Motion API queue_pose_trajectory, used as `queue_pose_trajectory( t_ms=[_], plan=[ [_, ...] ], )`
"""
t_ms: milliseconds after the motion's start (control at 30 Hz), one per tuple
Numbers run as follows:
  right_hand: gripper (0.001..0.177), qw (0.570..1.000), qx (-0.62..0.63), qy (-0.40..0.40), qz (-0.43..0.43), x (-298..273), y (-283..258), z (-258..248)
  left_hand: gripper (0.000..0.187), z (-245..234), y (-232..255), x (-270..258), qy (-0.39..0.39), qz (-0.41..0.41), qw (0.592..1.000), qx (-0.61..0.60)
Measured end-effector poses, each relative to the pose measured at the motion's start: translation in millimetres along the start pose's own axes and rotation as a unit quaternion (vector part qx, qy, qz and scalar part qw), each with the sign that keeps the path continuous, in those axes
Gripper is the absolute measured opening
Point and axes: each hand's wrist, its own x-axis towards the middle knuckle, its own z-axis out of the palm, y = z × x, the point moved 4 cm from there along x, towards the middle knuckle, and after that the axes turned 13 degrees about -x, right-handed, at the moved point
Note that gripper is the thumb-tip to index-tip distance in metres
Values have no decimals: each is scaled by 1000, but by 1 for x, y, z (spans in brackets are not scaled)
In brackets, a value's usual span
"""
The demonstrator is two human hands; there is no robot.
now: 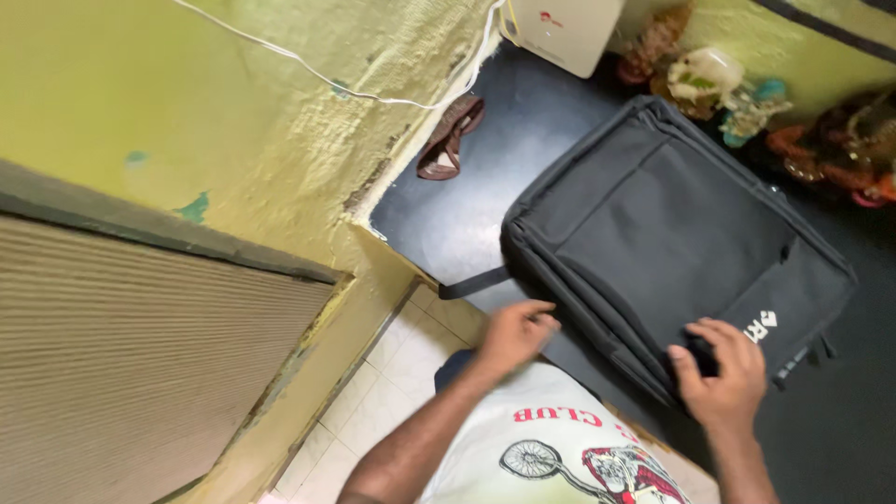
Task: The person packs a black backpack with various items from a desk. They place a white charger, a coiled blue and red cable, a white adapter, and a black power adapter into the bag's front pockets. Finally, they place a black laptop into the main compartment and zip the bag closed.
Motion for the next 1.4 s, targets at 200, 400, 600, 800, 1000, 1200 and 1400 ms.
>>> queue_pose_trajectory(
  t_ms=[200, 400, 600, 800, 1000, 1200, 1400],
  plan=[
    [61, 996, -64, -27, -51, -25, -41, 2, 51, -122, 20, 3, 245, 188, 895, 321],
    [91, 983, -148, -47, -92, -57, 36, -19, 50, -108, -8, -6, 267, 217, 914, 215],
    [76, 982, -131, -3, -133, -79, 80, 7, 29, -66, -41, -12, 272, 173, 928, 187],
    [60, 973, -89, 51, -207, -67, 68, -13, 31, -31, -77, -17, 188, -14, 972, 141],
    [39, 963, 19, 123, -240, -39, 23, -51, 17, 19, -107, -27, 33, -4, 995, -98],
    [34, 956, 88, 163, -229, 11, -37, -126, 14, 72, -54, -38, 54, 26, 994, -95],
    [33, 976, 70, 87, -188, 98, -63, -238, 16, 112, 79, -67, 41, 267, 963, 18]
  ],
)
